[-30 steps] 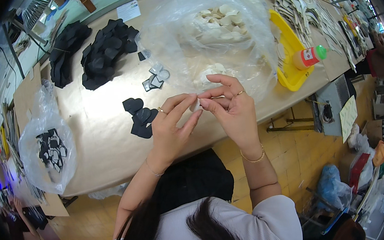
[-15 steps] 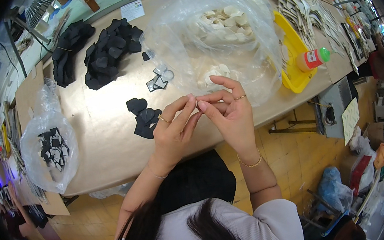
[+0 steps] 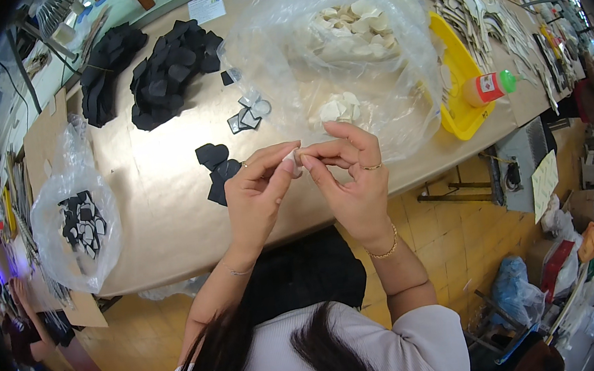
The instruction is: The person repeatedly picks up small black and white pieces from a table and joins them together by hand. The person places the assembled pieces on the table and continues the process with additional pieces from nearby piles.
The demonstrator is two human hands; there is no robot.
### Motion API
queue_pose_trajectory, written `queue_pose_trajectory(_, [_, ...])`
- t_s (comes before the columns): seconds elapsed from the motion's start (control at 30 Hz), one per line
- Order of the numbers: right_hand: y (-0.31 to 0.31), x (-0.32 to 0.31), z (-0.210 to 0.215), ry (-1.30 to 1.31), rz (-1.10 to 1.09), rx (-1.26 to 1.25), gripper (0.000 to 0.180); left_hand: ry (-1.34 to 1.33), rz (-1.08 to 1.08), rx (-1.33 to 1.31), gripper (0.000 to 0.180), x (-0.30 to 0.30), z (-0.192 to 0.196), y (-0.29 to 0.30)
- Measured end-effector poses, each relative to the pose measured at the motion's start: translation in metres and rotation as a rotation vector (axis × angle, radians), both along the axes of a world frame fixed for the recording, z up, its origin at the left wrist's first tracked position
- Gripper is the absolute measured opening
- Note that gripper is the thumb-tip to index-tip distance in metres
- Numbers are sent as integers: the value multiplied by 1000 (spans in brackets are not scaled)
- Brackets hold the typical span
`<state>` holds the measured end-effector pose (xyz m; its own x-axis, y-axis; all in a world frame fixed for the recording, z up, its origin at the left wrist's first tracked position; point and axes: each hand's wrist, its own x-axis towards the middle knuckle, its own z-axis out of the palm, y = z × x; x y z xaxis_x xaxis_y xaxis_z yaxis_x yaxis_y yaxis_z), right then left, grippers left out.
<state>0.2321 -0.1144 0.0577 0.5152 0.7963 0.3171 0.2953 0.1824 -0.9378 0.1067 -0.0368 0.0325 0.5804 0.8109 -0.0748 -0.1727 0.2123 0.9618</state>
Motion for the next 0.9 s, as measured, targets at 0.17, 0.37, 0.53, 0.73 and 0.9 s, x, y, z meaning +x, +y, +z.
queue_pose_trajectory(0.17, [-6, 2, -1, -5, -72, -31, 50, -250, -72, -445, 23, -6, -2, 11])
queue_pose_trajectory(0.37, [-17, 37, 9, -177, -398, -267, 39, -330, -105, -724, 23, -17, -1, 15])
queue_pose_trajectory(0.53, [-14, 51, 8, -849, -461, -319, 38, -336, -129, -776, 24, -23, 1, 14])
queue_pose_trajectory(0.73, [-10, 13, -7, -898, 131, -20, 40, -315, -163, -836, 27, -37, -7, 7])
queue_pose_trajectory(0.9, [-1, -9, -15, -801, 231, 93, 32, -296, -135, -889, 31, -62, -13, -7])
